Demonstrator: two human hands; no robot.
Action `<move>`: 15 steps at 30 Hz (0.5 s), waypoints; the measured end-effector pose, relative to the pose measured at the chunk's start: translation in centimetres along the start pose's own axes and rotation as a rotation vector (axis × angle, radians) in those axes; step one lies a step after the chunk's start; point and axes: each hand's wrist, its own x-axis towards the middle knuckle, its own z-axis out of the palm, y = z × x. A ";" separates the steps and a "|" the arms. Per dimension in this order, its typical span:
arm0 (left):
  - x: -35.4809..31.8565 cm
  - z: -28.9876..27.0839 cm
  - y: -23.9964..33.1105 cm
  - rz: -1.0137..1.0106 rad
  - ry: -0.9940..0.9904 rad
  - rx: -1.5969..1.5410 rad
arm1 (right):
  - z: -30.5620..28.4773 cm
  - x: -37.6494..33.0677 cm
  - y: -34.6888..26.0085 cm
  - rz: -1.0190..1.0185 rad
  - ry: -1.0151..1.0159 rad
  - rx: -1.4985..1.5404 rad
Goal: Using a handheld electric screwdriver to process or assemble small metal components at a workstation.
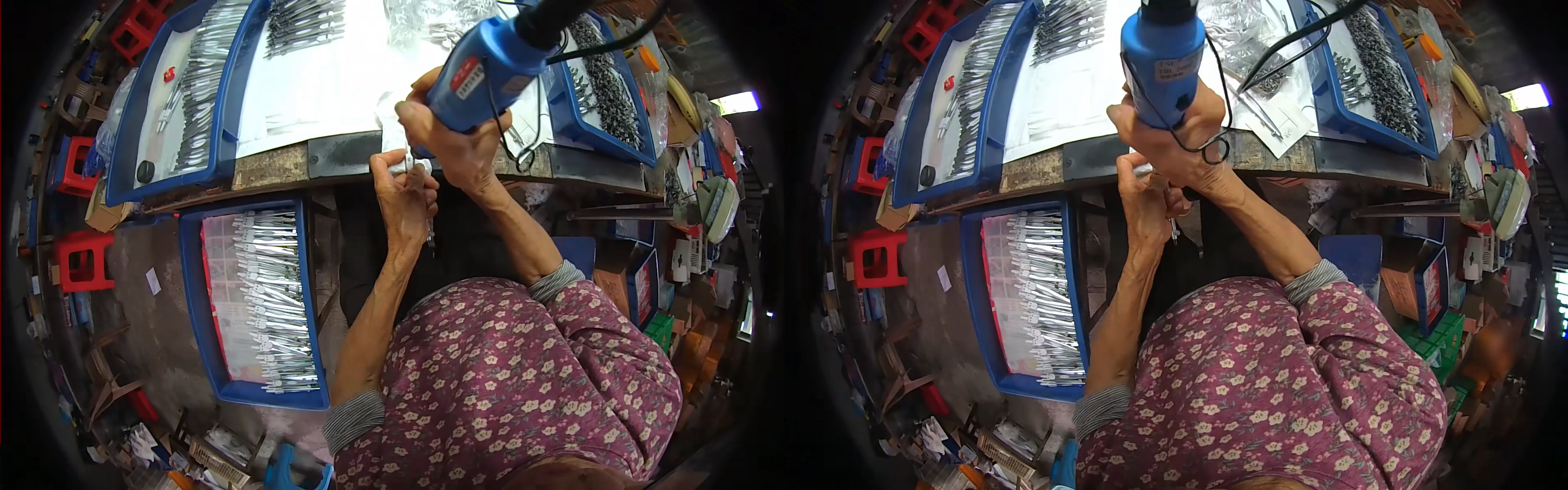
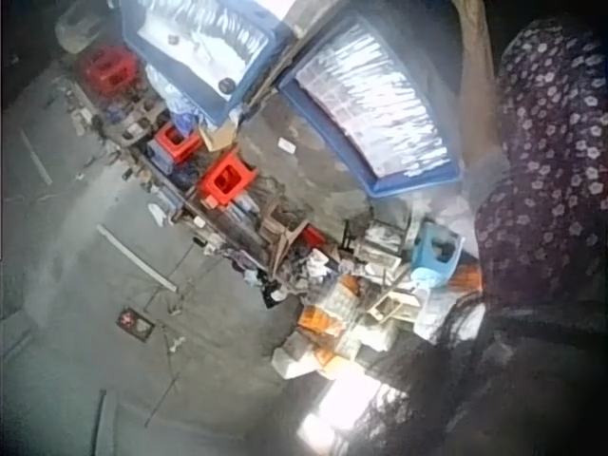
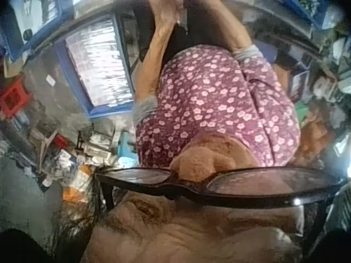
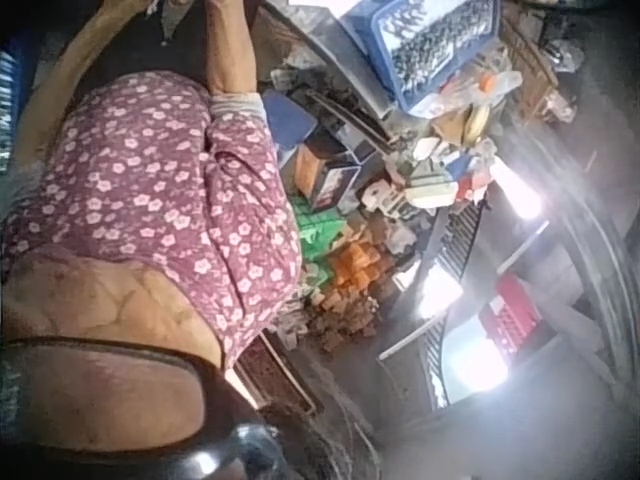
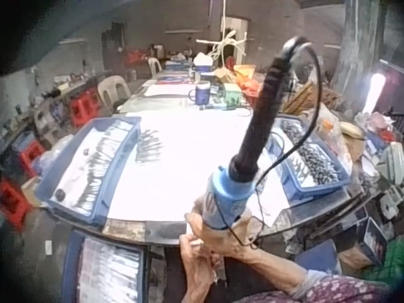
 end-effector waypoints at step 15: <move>-0.1 -0.4 -0.4 0.019 -0.016 -0.026 | 0.0 0.3 0.0 0.058 -0.030 0.056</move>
